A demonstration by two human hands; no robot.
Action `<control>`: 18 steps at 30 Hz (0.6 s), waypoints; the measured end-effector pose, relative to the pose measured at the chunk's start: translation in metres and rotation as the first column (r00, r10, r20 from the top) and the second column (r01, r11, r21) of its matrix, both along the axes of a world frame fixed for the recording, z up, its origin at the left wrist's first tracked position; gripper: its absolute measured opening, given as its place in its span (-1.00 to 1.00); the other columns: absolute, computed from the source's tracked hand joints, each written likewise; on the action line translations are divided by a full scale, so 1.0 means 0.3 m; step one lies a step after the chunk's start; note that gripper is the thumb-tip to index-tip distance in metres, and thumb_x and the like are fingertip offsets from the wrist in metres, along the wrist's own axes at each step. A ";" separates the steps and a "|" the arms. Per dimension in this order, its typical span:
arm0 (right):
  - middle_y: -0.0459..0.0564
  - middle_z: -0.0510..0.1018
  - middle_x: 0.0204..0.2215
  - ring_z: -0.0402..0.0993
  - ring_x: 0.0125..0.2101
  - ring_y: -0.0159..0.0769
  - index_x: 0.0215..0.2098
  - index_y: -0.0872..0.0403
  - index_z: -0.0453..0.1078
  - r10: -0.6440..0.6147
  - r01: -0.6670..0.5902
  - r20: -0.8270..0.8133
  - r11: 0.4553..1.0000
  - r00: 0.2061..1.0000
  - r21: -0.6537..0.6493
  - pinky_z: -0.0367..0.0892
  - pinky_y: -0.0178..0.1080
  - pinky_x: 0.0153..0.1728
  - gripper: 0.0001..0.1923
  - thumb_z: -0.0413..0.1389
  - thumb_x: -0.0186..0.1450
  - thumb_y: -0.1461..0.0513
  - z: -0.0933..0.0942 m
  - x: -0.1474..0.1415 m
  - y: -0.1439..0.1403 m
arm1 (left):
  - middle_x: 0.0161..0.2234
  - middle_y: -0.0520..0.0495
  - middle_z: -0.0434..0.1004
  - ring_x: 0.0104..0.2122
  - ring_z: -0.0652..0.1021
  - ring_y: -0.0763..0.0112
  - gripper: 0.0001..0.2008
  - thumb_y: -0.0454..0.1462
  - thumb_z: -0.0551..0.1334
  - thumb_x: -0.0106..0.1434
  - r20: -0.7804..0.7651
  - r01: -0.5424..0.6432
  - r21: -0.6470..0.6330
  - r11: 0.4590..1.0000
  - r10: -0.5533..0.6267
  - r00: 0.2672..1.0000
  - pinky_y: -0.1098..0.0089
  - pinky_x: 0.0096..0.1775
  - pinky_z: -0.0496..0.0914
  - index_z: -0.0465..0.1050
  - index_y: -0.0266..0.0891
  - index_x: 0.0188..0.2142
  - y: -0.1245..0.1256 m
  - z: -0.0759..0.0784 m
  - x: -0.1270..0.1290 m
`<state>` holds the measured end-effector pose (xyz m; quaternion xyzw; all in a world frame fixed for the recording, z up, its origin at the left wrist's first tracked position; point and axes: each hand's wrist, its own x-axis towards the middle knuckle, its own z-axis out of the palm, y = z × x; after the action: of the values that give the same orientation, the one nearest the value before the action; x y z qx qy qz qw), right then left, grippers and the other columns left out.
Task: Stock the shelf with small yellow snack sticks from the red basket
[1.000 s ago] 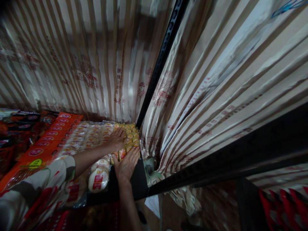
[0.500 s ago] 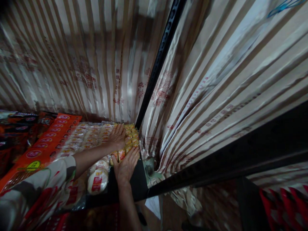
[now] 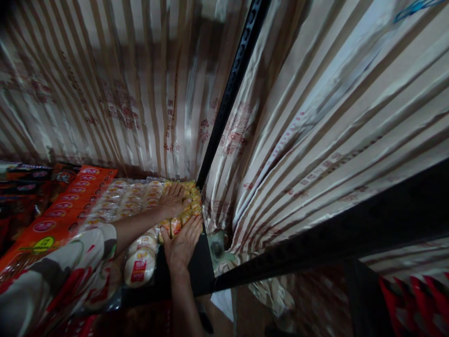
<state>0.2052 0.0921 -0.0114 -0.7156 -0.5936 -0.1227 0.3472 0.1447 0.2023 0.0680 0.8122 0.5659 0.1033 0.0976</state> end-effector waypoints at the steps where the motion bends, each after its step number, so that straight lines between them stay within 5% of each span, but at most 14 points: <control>1: 0.59 0.02 0.19 -0.11 0.24 0.17 0.24 0.49 -0.07 0.003 -0.003 0.001 1.000 1.000 0.005 0.05 0.16 0.07 -0.04 -0.04 0.17 -0.12 0.000 0.000 0.000 | 0.29 -0.16 -0.01 0.29 -0.12 0.10 -0.37 0.01 -0.19 0.31 0.004 -0.024 0.006 1.000 0.024 1.000 0.01 0.22 -0.18 0.00 -0.25 0.27 0.006 0.003 -0.001; 8: 0.57 0.01 0.20 -0.12 0.24 0.16 0.26 0.46 -0.13 0.005 -0.005 0.003 1.000 1.000 -0.003 0.03 0.18 0.07 -0.05 -0.07 0.18 -0.11 0.002 0.000 -0.003 | 0.27 -0.31 -0.02 0.27 0.00 0.11 -0.35 -0.02 -0.22 0.33 -0.003 -0.030 -0.015 0.999 0.030 1.000 0.09 0.23 -0.15 0.02 -0.43 0.25 0.048 0.013 -0.018; 18: 0.58 0.03 0.19 -0.08 0.22 0.23 0.24 0.49 -0.08 -0.008 0.008 0.004 1.000 1.000 0.002 0.09 0.20 0.04 0.02 -0.04 0.15 -0.18 -0.007 0.001 0.003 | 0.30 -0.26 -0.10 0.29 -0.08 0.11 -0.37 -0.03 -0.20 0.33 -0.030 -0.078 0.007 0.997 0.078 0.996 0.02 0.21 -0.13 -0.06 -0.33 0.28 0.056 -0.010 -0.019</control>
<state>0.2054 0.0930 -0.0134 -0.7173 -0.5915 -0.1259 0.3460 0.1389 0.2191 0.0650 0.7911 0.5983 0.0965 0.0827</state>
